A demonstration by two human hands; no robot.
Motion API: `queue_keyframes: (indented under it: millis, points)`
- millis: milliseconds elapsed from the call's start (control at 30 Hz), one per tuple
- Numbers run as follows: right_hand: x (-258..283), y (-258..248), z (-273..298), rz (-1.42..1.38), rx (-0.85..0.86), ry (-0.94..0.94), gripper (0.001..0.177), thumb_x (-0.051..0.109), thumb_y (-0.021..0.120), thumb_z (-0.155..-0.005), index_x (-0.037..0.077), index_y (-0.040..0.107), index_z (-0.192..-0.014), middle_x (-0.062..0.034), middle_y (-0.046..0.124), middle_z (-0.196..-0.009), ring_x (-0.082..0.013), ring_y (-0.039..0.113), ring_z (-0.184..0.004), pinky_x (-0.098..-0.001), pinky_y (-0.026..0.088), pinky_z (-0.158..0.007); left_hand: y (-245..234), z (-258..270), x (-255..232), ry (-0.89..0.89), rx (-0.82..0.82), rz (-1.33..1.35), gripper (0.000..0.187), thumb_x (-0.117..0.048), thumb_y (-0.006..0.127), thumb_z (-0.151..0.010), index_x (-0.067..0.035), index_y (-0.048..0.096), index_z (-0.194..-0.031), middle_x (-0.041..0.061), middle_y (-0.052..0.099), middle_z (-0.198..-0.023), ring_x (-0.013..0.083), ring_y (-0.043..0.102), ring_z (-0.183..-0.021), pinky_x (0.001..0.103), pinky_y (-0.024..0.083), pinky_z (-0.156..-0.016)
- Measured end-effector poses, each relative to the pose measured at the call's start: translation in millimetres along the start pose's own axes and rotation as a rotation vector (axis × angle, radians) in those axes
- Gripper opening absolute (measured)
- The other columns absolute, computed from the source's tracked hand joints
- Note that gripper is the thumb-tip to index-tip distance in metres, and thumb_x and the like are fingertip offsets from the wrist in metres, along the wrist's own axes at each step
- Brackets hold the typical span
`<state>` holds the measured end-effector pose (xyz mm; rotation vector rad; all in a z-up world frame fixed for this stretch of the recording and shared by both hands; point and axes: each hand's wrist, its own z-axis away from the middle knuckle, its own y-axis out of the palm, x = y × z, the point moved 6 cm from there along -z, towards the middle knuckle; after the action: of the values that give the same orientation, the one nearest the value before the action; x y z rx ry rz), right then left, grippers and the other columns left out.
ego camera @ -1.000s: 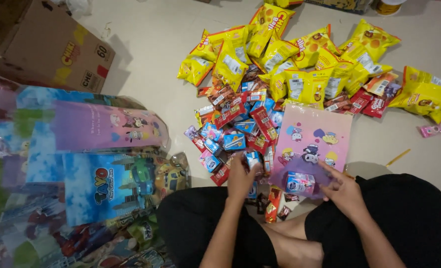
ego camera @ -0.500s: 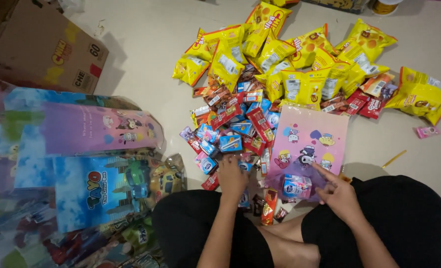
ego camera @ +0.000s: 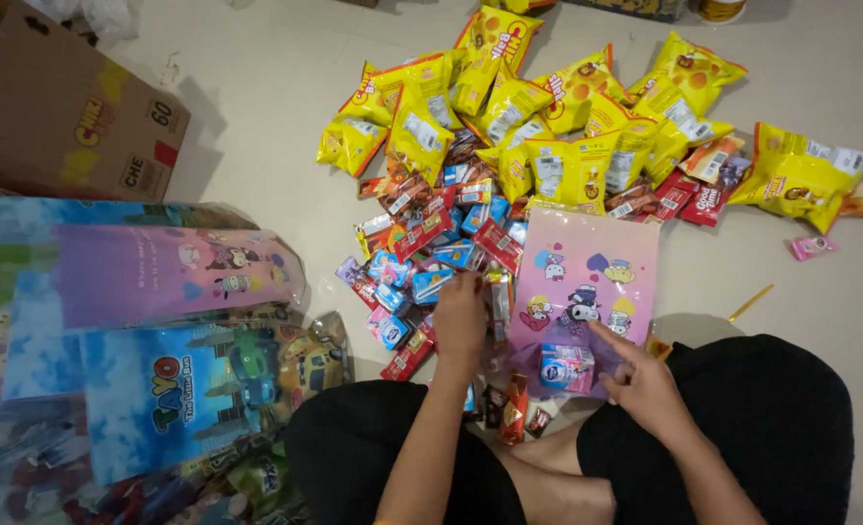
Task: Sorting and packing various snack packets into themed gift bags on the floor.
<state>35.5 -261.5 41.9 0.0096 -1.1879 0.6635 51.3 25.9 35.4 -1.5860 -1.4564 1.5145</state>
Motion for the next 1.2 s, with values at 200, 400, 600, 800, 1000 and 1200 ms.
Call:
queue_keyframes:
  millis: [200,400,600,800,1000,1200]
  points:
    - [-0.5,-0.2,-3.6,-0.025,-0.01,-0.041,0.087,-0.014,0.069,-0.08,0.035,0.053,-0.15,0.0022,0.045,-0.11,-0.0099,0.043,-0.048,-0.0233,0.046,-0.053,-111.6,4.9,-31.0,-0.055,-0.124,0.223,0.012,-0.005,0.064,-0.097,-0.014,0.07,-0.102,0.002,0.07,-0.102,0.0204,0.07,-0.078,0.035,0.055,-0.064]
    - [-4.1,2.7,-5.1,-0.031,-0.004,-0.019,0.088,-0.015,0.066,-0.081,0.036,0.054,-0.153,0.0022,0.068,-0.083,-0.0091,0.037,-0.05,-0.0222,0.042,-0.054,-50.6,7.6,-41.2,-0.218,0.454,0.114,0.049,-0.028,0.069,-0.094,-0.022,0.054,-0.14,0.014,0.047,-0.147,0.0402,0.05,-0.128,0.055,0.052,-0.092]
    - [-0.7,-1.4,-3.3,-0.072,0.001,0.016,0.087,-0.013,0.069,-0.083,0.036,0.054,-0.153,-0.0014,0.059,-0.066,-0.0098,0.04,-0.05,-0.022,0.044,-0.056,-15.8,16.5,1.9,-0.272,0.318,-0.048,0.021,-0.012,0.053,-0.098,-0.009,0.063,-0.116,0.018,0.065,-0.115,0.0362,0.071,-0.084,0.048,0.06,-0.065]
    - [-28.6,4.1,-17.2,-0.138,-0.001,0.075,0.081,-0.009,0.068,-0.083,0.034,0.057,-0.151,-0.0159,0.063,-0.056,-0.0263,0.07,-0.051,-0.0323,0.058,-0.059,-108.4,26.1,-3.6,-0.451,0.09,0.619,0.033,-0.022,0.086,-0.079,-0.02,0.053,-0.081,0.003,0.075,-0.088,0.0248,0.074,-0.086,0.036,0.058,-0.079]
    - [-86.4,17.0,-50.0,-0.134,-0.021,0.056,0.077,-0.011,0.075,-0.074,0.022,0.064,-0.143,-0.0196,0.068,-0.065,-0.0285,0.067,-0.053,-0.0387,0.058,-0.061,-82.0,54.7,-135.3,-0.286,0.256,1.318,0.039,-0.009,0.085,-0.077,-0.019,0.057,-0.103,0.005,0.072,-0.101,0.027,0.073,-0.099,0.035,0.06,-0.083]
    - [-20.2,-2.8,-10.4,-0.269,-0.035,0.067,0.088,-0.015,0.064,-0.074,0.028,0.059,-0.15,-0.0161,0.064,-0.061,-0.0256,0.067,-0.054,-0.0339,0.058,-0.066,-1.5,70.3,-123.0,0.337,0.199,0.039,0.02,-0.011,0.065,-0.093,-0.024,0.066,-0.108,0.003,0.068,-0.104,0.0273,0.073,-0.091,0.04,0.062,-0.068]
